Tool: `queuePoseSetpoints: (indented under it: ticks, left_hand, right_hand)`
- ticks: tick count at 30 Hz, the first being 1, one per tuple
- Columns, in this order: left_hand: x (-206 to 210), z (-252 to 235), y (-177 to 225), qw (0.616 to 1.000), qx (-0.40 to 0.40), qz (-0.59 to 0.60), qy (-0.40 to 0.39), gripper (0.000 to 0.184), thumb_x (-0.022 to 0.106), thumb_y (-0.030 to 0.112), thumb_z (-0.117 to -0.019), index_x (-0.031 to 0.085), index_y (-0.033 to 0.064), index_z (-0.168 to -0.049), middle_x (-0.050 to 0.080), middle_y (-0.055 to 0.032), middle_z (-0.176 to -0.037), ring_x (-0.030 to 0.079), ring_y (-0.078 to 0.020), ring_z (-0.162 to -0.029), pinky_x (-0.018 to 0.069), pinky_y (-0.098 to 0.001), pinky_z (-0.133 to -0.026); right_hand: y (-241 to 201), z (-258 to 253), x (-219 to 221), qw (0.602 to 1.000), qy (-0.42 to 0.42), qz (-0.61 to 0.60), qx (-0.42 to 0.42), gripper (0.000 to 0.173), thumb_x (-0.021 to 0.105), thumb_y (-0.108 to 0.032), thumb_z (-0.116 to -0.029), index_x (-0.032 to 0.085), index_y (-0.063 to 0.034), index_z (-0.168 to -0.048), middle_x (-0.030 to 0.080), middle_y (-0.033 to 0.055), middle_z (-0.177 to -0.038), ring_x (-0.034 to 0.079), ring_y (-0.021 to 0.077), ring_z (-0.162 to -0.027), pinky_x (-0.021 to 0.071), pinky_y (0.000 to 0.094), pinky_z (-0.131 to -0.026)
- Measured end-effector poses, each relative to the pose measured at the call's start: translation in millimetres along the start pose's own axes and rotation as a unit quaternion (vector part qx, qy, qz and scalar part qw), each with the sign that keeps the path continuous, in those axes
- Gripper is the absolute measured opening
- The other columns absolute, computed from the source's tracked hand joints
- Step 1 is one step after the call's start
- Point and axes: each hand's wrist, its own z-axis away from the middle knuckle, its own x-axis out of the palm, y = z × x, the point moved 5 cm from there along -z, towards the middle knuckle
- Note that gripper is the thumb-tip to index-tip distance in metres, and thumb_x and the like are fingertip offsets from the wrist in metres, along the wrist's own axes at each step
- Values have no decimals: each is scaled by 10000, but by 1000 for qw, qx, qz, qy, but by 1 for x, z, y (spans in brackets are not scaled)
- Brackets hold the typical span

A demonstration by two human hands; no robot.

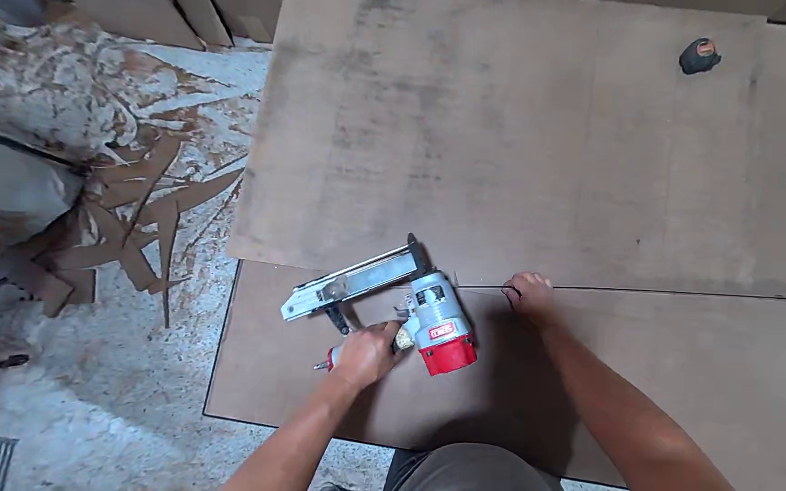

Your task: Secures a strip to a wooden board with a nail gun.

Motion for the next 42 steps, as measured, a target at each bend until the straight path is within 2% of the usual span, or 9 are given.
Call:
queuePoseSetpoints:
  ticks: [3,6,9,15,21,30,34,38,42]
  left_hand:
    - [6,-32,20,999,37,11,23,368,735,365,-894,693,99,-1144,746,-125,-1020,742,-327,-915,597,-559,-772]
    - [20,-53,37,999,-6,33,0,397,732,372,-905,675,90,-1180,739,-137,-1053,737,-340,-947,590,-570,-802]
    - [24,-62,44,997,-22,59,43,397,760,319,-877,672,49,-1155,728,-169,-1023,734,-358,-935,590,-581,-798]
    - [28,-66,32,997,43,16,63,441,839,324,-792,706,70,-1127,712,-128,-1180,685,-315,-1115,552,-555,-951]
    - [27,-68,28,995,87,-2,57,462,855,353,-779,717,26,-1075,657,-189,-1334,576,-357,-1329,466,-556,-1101]
    - [0,-78,37,995,58,-3,85,399,837,247,-767,725,13,-1070,679,-185,-1292,647,-361,-1222,504,-579,-1040]
    - [1,-78,38,992,70,-38,96,435,847,287,-752,727,17,-1071,685,-166,-1279,660,-334,-1195,516,-541,-1032]
    - [-18,-78,43,994,56,-77,61,555,844,325,-761,714,78,-1241,651,-107,-1381,610,-289,-1286,477,-501,-1100]
    - [-37,-96,40,992,42,-119,4,483,751,295,-850,679,122,-1295,610,-68,-1448,533,-254,-1387,416,-486,-1158]
  right_hand:
    - [2,-1,1,999,-32,4,19,240,591,-303,-1027,759,-141,-1081,719,76,-1180,645,290,-1154,477,542,-996]
    - [5,1,5,1000,27,4,-1,182,644,-271,-991,765,-137,-1018,736,77,-1115,675,293,-1088,509,543,-941]
    - [6,1,5,997,70,-6,-21,168,663,-265,-984,756,-125,-985,740,79,-1081,684,292,-1058,513,538,-908]
    - [2,7,5,996,78,-9,-37,180,628,-251,-1002,744,-114,-991,724,83,-1066,672,289,-1056,511,523,-910]
    - [-5,17,4,997,78,-10,-15,135,655,-217,-991,740,-113,-992,709,82,-1088,660,280,-1086,507,511,-950]
    - [3,11,7,996,80,-5,-32,187,622,-283,-1016,728,-131,-997,708,67,-1079,657,268,-1059,488,489,-969]
    - [4,12,6,997,69,4,-25,197,599,-295,-1028,726,-147,-1007,701,51,-1099,646,253,-1087,482,481,-986]
    - [0,10,1,998,57,-1,-24,167,639,-279,-1008,745,-151,-1026,704,61,-1106,654,268,-1091,509,505,-971]
    - [4,8,8,999,53,1,-8,209,596,-310,-1014,761,-183,-1034,720,34,-1119,663,236,-1115,513,494,-994]
